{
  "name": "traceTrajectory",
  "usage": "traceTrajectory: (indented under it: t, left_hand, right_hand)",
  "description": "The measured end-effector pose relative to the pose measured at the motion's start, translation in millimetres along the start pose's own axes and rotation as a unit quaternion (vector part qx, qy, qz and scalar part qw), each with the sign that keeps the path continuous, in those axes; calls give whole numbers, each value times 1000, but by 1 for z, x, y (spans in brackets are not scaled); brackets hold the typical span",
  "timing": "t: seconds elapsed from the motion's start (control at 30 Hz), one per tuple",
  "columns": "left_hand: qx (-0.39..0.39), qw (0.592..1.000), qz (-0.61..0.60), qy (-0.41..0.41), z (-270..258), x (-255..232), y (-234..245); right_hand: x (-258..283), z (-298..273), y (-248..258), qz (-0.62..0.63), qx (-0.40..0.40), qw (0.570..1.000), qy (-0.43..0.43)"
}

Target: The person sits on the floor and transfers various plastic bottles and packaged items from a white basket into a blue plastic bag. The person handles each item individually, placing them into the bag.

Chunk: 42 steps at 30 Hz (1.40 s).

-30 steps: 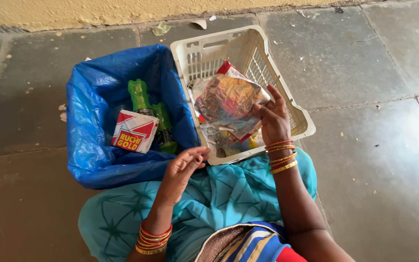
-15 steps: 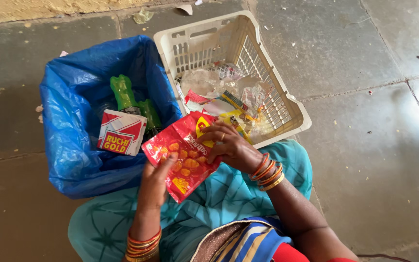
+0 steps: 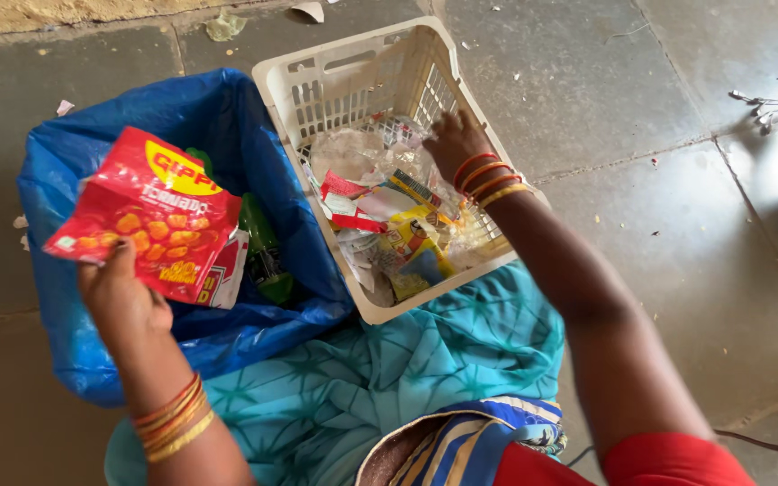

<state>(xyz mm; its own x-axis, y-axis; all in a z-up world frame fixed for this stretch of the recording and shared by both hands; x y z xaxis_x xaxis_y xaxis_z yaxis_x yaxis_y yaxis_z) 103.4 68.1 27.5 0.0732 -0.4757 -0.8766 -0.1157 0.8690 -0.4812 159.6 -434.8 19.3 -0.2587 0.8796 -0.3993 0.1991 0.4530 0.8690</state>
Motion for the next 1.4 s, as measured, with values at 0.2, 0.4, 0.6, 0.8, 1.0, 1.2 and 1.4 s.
traceTrajectory:
  t: [0.2, 0.4, 0.6, 0.8, 1.0, 1.2, 1.4]
  left_hand:
    - [-9, 994, 73, 76, 21, 62, 32]
    - [-23, 960, 280, -7, 12, 28, 20]
    - [81, 945, 301, -97, -7, 7, -30]
    - [240, 939, 246, -6, -44, 38, -99]
    - [419, 899, 110, 68, -91, 57, -155]
    - [448, 863, -194, 132, -116, 85, -153]
    - [285, 940, -53, 179, -94, 105, -108]
  right_hand:
    - [1, 20, -90, -195, 18, 980, 41]
    - [-19, 21, -47, 145, 47, 988, 25]
    - [-62, -31, -10, 677, -165, 717, 11]
    - [-21, -91, -9, 894, -121, 430, 8]
    - [1, -150, 12, 809, -330, 487, -29]
    - [123, -202, 148, 410, -332, 827, 193]
    - [157, -202, 162, 468, -217, 806, 291]
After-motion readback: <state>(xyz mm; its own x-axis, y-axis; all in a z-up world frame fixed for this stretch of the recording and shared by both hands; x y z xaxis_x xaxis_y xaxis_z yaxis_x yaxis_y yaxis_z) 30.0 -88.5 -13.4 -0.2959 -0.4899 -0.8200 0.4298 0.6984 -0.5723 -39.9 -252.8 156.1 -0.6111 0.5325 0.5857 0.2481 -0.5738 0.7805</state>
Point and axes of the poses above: each hand's wrist, its own z-axis towards the middle knuckle, its own y-axis out of the back of the hand, x = y × z, the point moved 8 cm from there along z, towards the middle knuckle, and after that the axes turned 12 degrees about x, right-handed, at the moved point
